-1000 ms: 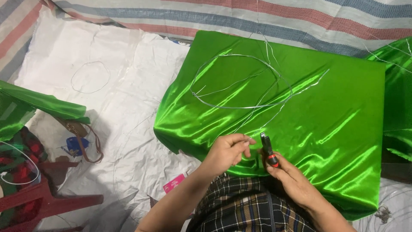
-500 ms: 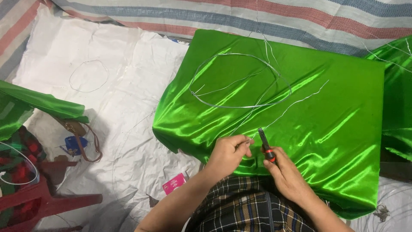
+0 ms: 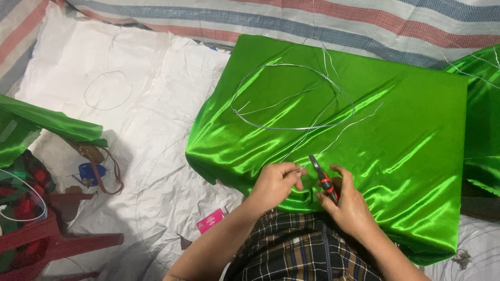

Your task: Cutting and bending thin metal wire using pliers to create a frame or structure on a green fabric surface.

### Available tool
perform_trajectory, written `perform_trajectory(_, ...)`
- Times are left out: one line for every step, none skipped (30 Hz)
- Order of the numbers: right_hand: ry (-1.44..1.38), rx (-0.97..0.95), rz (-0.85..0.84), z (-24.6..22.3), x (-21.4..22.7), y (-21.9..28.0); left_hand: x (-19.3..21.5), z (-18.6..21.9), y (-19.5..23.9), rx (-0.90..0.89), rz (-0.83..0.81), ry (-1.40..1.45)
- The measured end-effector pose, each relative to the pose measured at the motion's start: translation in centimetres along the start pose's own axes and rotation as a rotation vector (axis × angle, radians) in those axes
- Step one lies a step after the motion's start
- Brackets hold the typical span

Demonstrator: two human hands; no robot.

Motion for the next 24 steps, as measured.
perform_trajectory(-0.001,-0.001,-0.001,0.5,-0.2,-0.2,0.0,-0.1,0.0,0.001,0.0,0.0)
perform_trajectory(0.012,0.008,-0.017,1.0,-0.6,-0.3,0.1,0.0,0.1,-0.045,0.018,-0.009)
perform_trajectory(0.024,0.017,-0.033,1.4,-0.9,-0.5,0.3,0.2,0.1,-0.09,0.036,-0.018)
perform_trajectory(0.023,0.017,-0.034,1.9,-1.1,-0.6,0.2,0.2,0.1,-0.089,0.036,-0.019)
perform_trajectory(0.006,0.014,-0.024,2.4,-1.2,-0.7,0.1,0.2,0.1,-0.095,0.03,-0.017)
perform_trajectory(-0.011,0.011,-0.014,2.9,-1.3,-0.8,0.0,0.3,0.1,-0.102,0.023,-0.016)
perform_trajectory(-0.011,0.01,-0.014,3.1,-1.3,-0.8,-0.1,0.2,0.0,-0.101,0.023,-0.015)
perform_trajectory(-0.022,0.024,0.004,3.2,-1.3,-0.8,-0.1,0.1,-0.1,-0.098,0.018,-0.02)
perform_trajectory(-0.033,0.037,0.022,3.4,-1.2,-0.8,-0.2,-0.1,-0.1,-0.094,0.013,-0.025)
perform_trajectory(-0.033,0.035,0.022,3.4,-1.1,-0.8,-0.2,-0.1,-0.1,-0.092,0.012,-0.025)
perform_trajectory(-0.042,0.035,0.02,3.4,-1.0,-0.8,-0.3,0.1,-0.1,-0.107,0.002,-0.025)
perform_trajectory(-0.051,0.036,0.018,3.3,-0.9,-0.8,-0.4,0.2,-0.1,-0.122,-0.008,-0.025)
perform_trajectory(-0.052,0.035,0.017,3.2,-0.9,-0.7,-0.4,0.3,0.0,-0.12,-0.009,-0.025)
perform_trajectory(-0.06,0.05,0.037,3.0,-0.8,-0.7,-0.4,0.5,0.1,-0.139,-0.015,-0.027)
perform_trajectory(-0.067,0.065,0.059,2.9,-0.6,-0.6,-0.5,0.8,0.1,-0.158,-0.022,-0.029)
perform_trajectory(-0.068,0.063,0.059,3.0,-0.7,-0.6,-0.6,0.7,0.1,-0.156,-0.024,-0.029)
perform_trajectory(-0.061,0.063,0.059,3.1,-0.8,-0.6,-0.6,0.7,0.1,-0.145,-0.027,-0.047)
perform_trajectory(-0.055,0.062,0.058,3.2,-0.9,-0.7,-0.6,0.7,0.0,-0.134,-0.03,-0.064)
perform_trajectory(-0.055,0.062,0.058,3.2,-0.9,-0.8,-0.6,0.7,-0.1,-0.134,-0.03,-0.064)
perform_trajectory(-0.047,0.034,0.045,3.4,-1.0,-0.8,-0.6,0.5,-0.2,-0.094,-0.029,-0.08)
perform_trajectory(-0.038,0.007,0.031,3.5,-1.1,-0.9,-0.6,0.3,-0.4,-0.054,-0.027,-0.095)
perform_trajectory(-0.038,0.007,0.031,3.8,-1.2,-0.9,-0.5,0.5,-0.3,-0.053,-0.027,-0.095)
perform_trajectory(-0.108,0.042,-0.024,3.8,-1.5,-1.0,-0.4,0.5,-0.4,-0.027,-0.036,-0.072)
perform_trajectory(-0.179,0.077,-0.079,3.9,-1.8,-1.1,-0.3,0.6,-0.4,-0.001,-0.045,-0.049)
Point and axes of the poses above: each hand's wrist, its own y-axis away from the middle knuckle, its own x-axis out of the back of the hand, z = x × y, the point moved 6 cm from there along -y, towards the middle knuckle, and after that the axes turned 2 degrees about -y, right-handed, at the moved point
